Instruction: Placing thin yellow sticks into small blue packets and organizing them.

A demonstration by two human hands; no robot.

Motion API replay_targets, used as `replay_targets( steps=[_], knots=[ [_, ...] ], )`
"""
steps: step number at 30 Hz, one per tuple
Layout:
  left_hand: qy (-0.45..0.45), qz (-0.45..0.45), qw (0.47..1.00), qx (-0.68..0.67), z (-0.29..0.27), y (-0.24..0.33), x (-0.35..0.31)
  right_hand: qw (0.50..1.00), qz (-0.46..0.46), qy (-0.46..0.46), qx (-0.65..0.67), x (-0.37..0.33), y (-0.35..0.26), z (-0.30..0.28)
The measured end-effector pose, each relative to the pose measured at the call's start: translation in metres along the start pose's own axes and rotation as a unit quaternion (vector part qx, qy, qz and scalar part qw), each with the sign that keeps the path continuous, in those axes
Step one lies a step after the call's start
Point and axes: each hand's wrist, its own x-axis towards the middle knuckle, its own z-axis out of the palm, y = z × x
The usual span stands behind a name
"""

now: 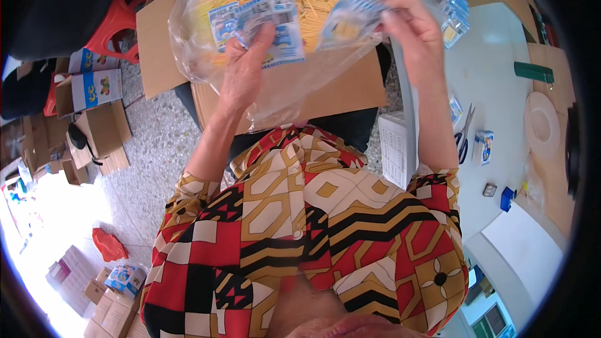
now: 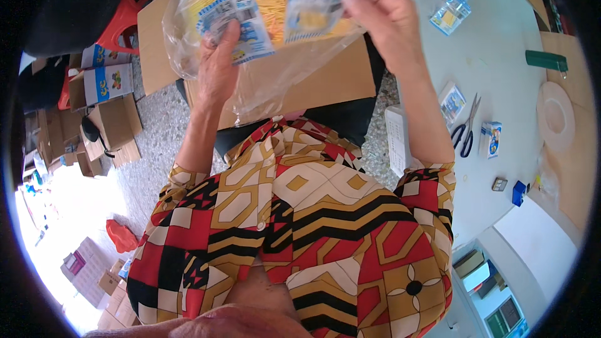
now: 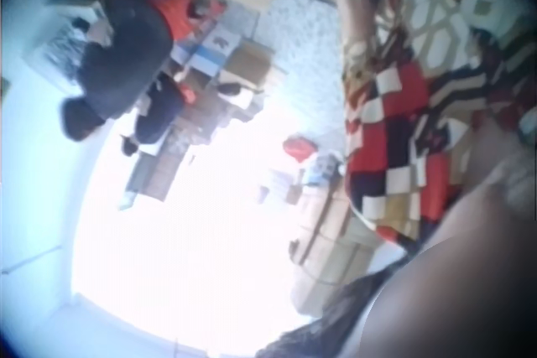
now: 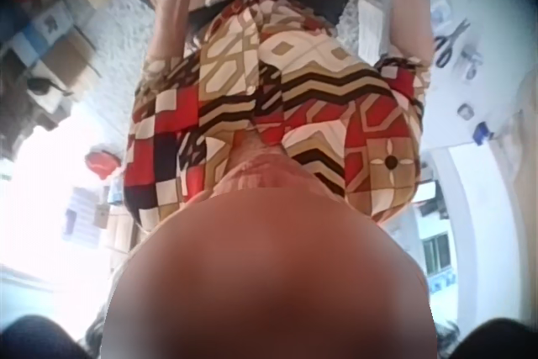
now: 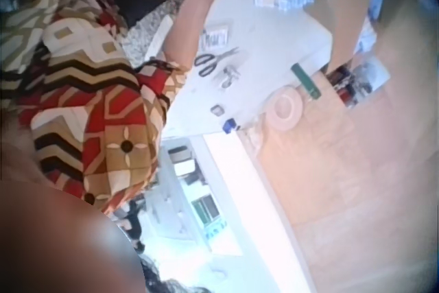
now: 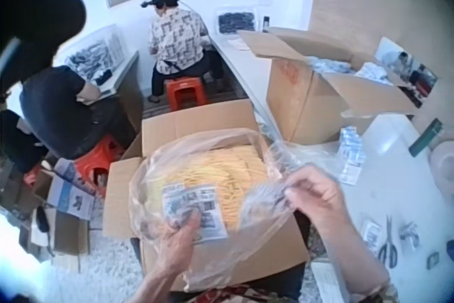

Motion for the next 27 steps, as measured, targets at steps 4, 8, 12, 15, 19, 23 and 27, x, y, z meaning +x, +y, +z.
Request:
replay_targets(
  steps=[4, 8, 12, 15, 19, 23, 27],
  knots=[
    [0.022, 0.012, 0.999, -0.035, -0.006, -0.007, 0.001, 0.993, -0.011, 0.103, -0.057, -0.006, -0.005, -0.052],
    [0.029, -0.003, 0.999, -0.019, -0.007, -0.010, -0.001, 0.970, -0.010, 0.204, -0.131, -0.020, 0.008, -0.124],
    [0.016, -0.024, 1.000, -0.009, -0.007, -0.013, 0.002, 0.948, 0.031, 0.276, -0.156, -0.032, 0.059, -0.193],
    [0.024, -0.006, 1.000, -0.016, -0.008, -0.016, 0.002, 0.933, 0.074, 0.298, -0.187, -0.037, 0.094, -0.218],
    [0.046, -0.023, 0.998, -0.028, -0.012, -0.013, 0.002, 0.936, 0.042, 0.299, -0.179, -0.034, 0.124, -0.246],
    [0.023, 0.000, 0.999, 0.023, -0.007, -0.015, 0.005, 0.887, -0.016, 0.272, -0.373, -0.034, 0.117, -0.270],
    [0.023, 0.006, 1.000, 0.002, -0.003, -0.011, 0.001, 0.837, -0.036, 0.327, -0.438, -0.016, 0.093, -0.222]
  ],
)
